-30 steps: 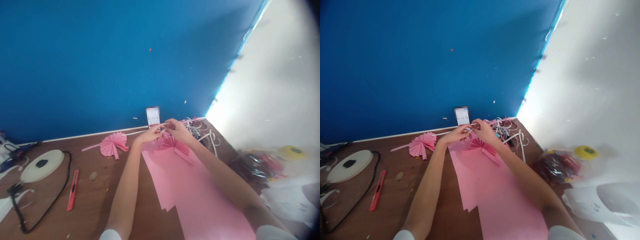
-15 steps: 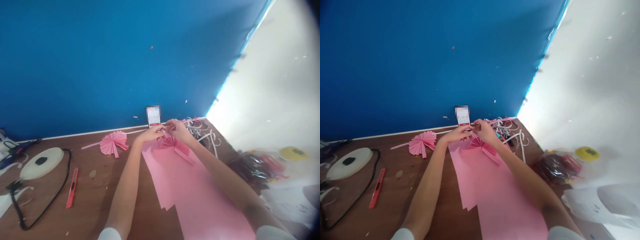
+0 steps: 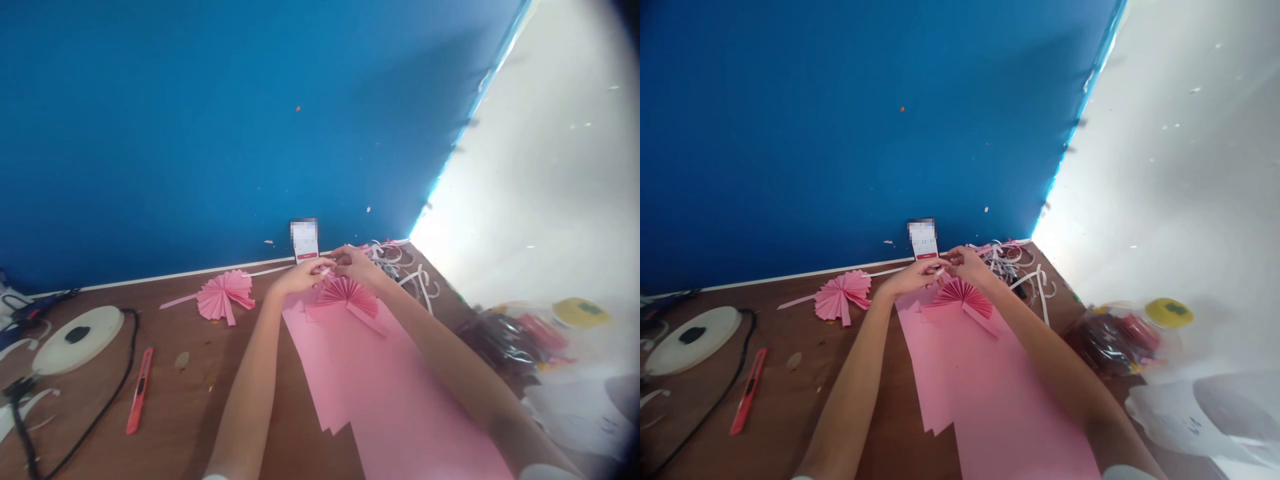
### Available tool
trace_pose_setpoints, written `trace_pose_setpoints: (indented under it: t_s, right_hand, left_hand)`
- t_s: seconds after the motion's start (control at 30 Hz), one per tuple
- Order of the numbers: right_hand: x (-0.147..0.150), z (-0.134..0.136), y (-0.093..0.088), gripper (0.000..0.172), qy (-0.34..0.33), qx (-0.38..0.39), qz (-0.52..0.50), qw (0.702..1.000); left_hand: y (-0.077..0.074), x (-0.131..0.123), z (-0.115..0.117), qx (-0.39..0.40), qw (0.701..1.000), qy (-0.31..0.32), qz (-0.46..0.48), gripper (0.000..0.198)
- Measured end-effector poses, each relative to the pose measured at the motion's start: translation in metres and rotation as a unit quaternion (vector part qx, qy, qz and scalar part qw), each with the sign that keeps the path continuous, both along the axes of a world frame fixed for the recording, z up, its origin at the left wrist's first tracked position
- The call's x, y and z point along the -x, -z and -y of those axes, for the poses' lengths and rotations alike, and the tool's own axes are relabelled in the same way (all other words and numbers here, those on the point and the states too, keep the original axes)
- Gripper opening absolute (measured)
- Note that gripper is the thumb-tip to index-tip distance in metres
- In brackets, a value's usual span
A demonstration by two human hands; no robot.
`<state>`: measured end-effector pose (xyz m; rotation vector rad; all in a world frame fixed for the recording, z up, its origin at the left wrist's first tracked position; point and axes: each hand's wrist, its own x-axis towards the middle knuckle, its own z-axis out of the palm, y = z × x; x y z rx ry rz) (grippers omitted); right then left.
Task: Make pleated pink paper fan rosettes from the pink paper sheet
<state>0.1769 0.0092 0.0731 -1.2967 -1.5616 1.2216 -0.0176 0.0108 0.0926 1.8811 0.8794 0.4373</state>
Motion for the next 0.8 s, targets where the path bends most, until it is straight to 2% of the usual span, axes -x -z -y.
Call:
trace_pose_setpoints:
  t_s: [0.1, 0.27, 0.47, 0.5, 0.67, 0.8]
  right_hand:
    - [0.000, 0.001, -0.006, 0.036, 0.010, 0.046, -0.047, 0.998]
    - [0.003, 0.003, -0.010, 0.036, 0.017, 0.060, -0.049, 0.997]
    - [0.007, 0.008, -0.013, 0.048, -0.014, 0.010, -0.002, 1.000]
    - [0.007, 0.009, -0.013, 0.047, -0.021, -0.007, 0.015, 1.000]
    - [0.009, 0.013, -0.010, 0.018, -0.084, -0.083, 0.129, 0.985]
    - [0.010, 0.022, -0.013, 0.022, -0.094, -0.152, 0.239, 0.954]
  left_hand:
    - [-0.001, -0.002, 0.001, 0.003, 1.000, -0.010, 0.009, 0.047]
    - [0.002, 0.001, -0.001, -0.001, 1.000, 0.000, -0.010, 0.052]
    - [0.004, 0.012, -0.004, 0.065, 0.997, 0.008, -0.032, 0.069]
    - [0.004, 0.013, -0.004, 0.073, 0.997, 0.007, -0.036, 0.068]
    - [0.002, 0.017, -0.003, 0.100, 0.992, 0.043, -0.062, 0.045]
    - [0.001, 0.022, -0.002, 0.101, 0.991, 0.030, -0.087, 0.034]
